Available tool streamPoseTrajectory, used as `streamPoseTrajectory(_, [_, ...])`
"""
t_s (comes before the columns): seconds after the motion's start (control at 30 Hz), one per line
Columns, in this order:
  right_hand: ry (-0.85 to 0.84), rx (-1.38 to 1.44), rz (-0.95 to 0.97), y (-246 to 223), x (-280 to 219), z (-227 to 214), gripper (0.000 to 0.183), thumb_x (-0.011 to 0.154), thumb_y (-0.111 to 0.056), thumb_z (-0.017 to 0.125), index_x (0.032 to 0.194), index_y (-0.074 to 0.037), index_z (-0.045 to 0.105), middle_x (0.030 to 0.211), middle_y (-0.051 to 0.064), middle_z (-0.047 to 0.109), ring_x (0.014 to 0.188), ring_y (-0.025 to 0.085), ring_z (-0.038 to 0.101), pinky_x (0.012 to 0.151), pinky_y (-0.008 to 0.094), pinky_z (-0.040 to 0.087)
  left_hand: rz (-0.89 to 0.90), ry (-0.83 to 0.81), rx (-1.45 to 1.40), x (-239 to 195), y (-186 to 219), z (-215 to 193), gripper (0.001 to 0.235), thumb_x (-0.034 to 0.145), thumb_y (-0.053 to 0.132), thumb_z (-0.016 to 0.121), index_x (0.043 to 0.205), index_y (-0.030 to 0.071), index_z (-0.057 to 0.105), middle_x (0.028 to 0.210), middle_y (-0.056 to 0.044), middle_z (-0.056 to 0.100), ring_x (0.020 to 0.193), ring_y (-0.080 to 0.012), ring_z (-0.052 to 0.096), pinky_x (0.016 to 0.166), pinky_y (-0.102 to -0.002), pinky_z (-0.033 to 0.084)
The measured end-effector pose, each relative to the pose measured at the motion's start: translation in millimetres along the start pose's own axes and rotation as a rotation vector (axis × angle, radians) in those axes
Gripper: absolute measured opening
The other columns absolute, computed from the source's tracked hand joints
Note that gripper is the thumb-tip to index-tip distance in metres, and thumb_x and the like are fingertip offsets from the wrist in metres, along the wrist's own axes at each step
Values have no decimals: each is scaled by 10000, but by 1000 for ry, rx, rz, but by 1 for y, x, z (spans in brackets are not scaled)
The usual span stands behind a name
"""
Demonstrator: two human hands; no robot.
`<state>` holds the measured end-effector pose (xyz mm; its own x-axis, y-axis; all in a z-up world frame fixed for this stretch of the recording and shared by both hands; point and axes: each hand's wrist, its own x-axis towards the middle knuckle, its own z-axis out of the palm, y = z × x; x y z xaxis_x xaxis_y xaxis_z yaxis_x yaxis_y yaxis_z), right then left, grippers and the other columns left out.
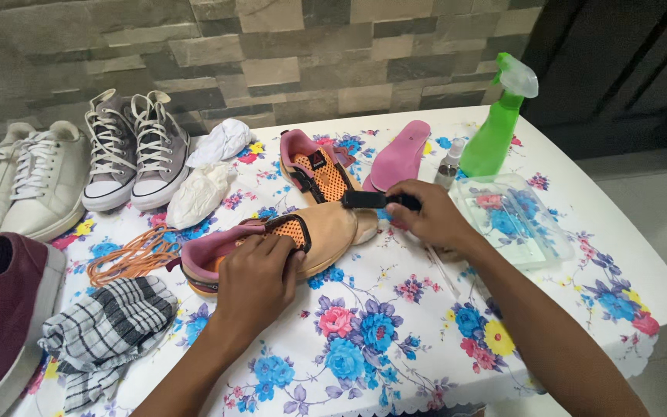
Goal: The person uses a black brush to clean a pink and orange Reebok sneaker. They scrub the upper mesh, the side panels, the heel, and the white sole. The person rotates the shoe to access different areas and continues brushing until the end of the clip.
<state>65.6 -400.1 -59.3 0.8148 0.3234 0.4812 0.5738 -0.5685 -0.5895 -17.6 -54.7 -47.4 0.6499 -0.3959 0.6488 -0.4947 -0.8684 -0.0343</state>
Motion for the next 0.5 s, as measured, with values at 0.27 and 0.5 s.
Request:
streamPoseTrajectory(0.27, [-134, -112, -127, -37, -5, 2, 254, 972, -289, 707, 1147, -115, 769, 959, 151, 748, 944, 371, 745, 881, 476, 580, -22, -75, -1, 3, 5, -6, 152, 974, 340, 655, 936, 198, 693, 771, -29, 701, 774, -259, 733, 627, -347, 569])
streamPoseTrajectory(0.5, [-242, -41, -133, -84, -12, 13, 238, 972, -251, 701, 1120, -92, 798, 895, 161, 753, 837, 338, 750, 783, 441, 591, 14, 28, 35, -2, 4, 5, 155, 914, 345, 688, 872, 198, 665, 714, -24, 653, 747, -266, 714, 621, -364, 564])
